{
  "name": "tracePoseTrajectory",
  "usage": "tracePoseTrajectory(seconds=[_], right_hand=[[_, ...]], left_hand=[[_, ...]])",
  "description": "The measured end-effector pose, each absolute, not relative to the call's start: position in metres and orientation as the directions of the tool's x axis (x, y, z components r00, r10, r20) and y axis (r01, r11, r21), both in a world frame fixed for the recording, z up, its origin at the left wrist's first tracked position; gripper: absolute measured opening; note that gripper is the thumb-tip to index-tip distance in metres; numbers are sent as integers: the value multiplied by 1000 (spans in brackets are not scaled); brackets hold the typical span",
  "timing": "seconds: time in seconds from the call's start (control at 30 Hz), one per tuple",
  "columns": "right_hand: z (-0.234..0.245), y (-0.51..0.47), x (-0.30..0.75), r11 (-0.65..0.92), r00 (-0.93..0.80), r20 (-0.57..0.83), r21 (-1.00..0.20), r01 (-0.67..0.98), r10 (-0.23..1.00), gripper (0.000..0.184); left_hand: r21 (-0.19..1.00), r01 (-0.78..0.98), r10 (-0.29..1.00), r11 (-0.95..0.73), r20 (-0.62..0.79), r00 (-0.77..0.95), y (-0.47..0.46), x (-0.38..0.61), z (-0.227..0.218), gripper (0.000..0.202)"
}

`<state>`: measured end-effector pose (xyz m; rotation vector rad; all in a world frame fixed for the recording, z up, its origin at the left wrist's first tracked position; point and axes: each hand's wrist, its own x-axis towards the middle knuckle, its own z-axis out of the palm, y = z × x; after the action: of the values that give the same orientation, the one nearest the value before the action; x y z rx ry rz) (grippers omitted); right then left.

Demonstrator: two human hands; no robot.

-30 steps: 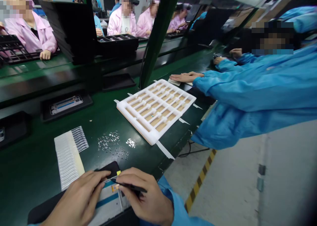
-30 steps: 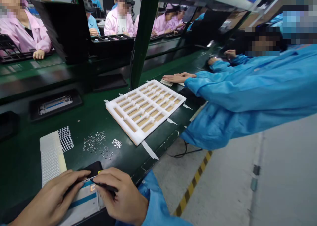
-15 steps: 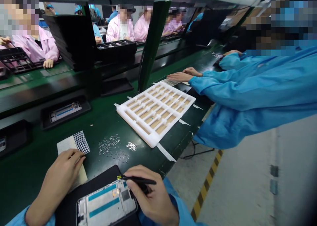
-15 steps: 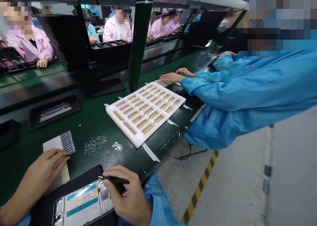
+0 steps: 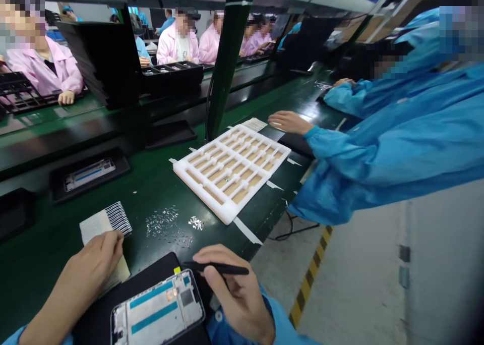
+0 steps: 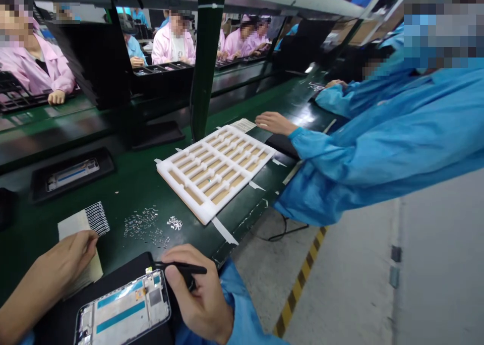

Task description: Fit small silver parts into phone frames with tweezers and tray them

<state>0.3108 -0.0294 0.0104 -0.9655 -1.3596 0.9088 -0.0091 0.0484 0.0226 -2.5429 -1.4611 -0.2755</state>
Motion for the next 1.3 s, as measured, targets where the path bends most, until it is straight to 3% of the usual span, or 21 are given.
tracePoseTrajectory(seconds=[0.07,0.13,0.23,0.3,0.43,0.63,0.7,0.77,0.87,0.93,1.0,1.17,1.3], right_hand=[[17,-34,310,345,21,345,-938,1,938,29],[21,-40,305,327,18,327,-945,-1,945,31],[21,-48,291,280,-23,279,-957,70,960,18],[17,-51,280,251,-55,247,-963,99,967,13],[12,-51,267,274,-43,272,-959,67,961,9],[15,-49,263,358,-3,359,-930,81,933,10],[14,-47,266,380,-28,380,-916,131,925,10],[11,-43,272,429,-78,424,-866,257,902,15],[6,-33,284,551,-249,505,-637,539,827,25],[3,-28,290,615,-404,488,-425,664,774,27],[3,-25,293,644,-503,437,-277,713,745,23],[5,-27,289,651,-560,387,-162,741,733,15],[5,-27,285,658,-569,394,-136,740,722,17]], left_hand=[[31,849,820,-528,277,500,36,-1,31,37],[281,812,854,-512,273,444,20,13,39,28],[731,625,948,-275,97,304,-5,39,46,25],[875,479,967,-73,-55,247,-17,54,48,36],[939,330,977,95,-151,149,-28,69,48,48],[931,365,980,30,-99,172,-30,69,45,43],[906,420,973,-55,-45,225,-27,63,43,36],[808,547,943,-219,30,333,-23,53,41,26],[458,730,854,-506,149,499,-23,35,35,21],[216,756,786,-618,194,587,-27,27,30,29],[59,727,724,-684,182,666,-33,24,24,41],[-129,688,668,-715,164,726,-45,27,14,47],[-162,671,652,-724,157,741,-48,25,13,46]])
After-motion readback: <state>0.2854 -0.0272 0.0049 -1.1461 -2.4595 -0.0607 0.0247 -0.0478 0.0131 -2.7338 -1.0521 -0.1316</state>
